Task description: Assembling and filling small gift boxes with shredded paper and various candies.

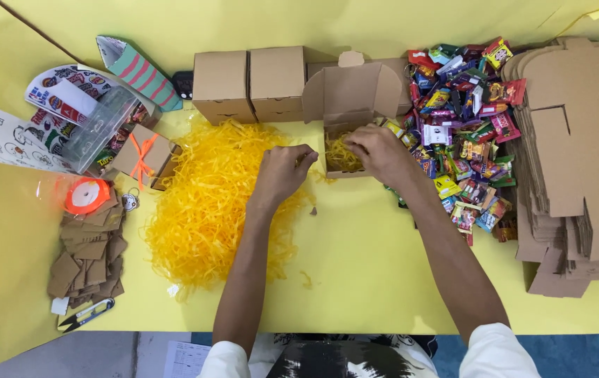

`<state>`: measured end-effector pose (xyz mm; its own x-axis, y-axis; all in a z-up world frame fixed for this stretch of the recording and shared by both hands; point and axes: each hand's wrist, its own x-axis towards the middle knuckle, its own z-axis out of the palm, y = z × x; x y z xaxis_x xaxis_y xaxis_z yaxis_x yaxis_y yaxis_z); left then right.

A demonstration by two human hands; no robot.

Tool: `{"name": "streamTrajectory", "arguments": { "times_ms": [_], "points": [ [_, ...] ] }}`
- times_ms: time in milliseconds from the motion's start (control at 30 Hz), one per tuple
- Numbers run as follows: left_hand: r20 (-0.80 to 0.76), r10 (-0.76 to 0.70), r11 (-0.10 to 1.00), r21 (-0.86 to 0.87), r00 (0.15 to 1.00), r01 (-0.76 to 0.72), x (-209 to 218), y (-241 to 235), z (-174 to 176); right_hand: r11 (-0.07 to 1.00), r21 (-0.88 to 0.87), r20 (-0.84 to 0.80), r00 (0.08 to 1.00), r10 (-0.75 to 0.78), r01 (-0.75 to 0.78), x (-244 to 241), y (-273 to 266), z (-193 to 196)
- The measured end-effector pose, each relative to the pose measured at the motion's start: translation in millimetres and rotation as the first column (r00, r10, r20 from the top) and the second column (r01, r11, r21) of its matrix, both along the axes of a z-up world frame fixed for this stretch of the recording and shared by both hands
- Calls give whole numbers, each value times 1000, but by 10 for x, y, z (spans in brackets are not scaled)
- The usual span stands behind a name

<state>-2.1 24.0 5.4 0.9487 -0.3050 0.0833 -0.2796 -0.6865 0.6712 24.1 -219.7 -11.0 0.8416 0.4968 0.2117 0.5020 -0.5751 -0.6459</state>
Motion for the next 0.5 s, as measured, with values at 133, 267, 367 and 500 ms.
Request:
{"name": "streamTrajectory", "arguments": {
  "times_ms": [133, 267, 367, 500],
  "points": [
    [-10, -5, 1000, 15, 1000, 5, 6, -15, -11, 999, -32, 88, 996, 12, -10, -84, 63, 267],
    [-7, -11, 1000, 6, 1000, 11, 3, -74, 72, 997, 62, 78, 996, 33, -38, -66, 154, 152],
    [6, -25, 1000, -14, 1000, 25, 23, -92, 50, 988, 134, 38, 997, 73, -77, -70, 248, 101],
    [31, -40, 998, -37, 999, 41, -12, -109, 139, 986, 137, 38, 996, 87, -91, -106, 297, 151]
  ]
}}
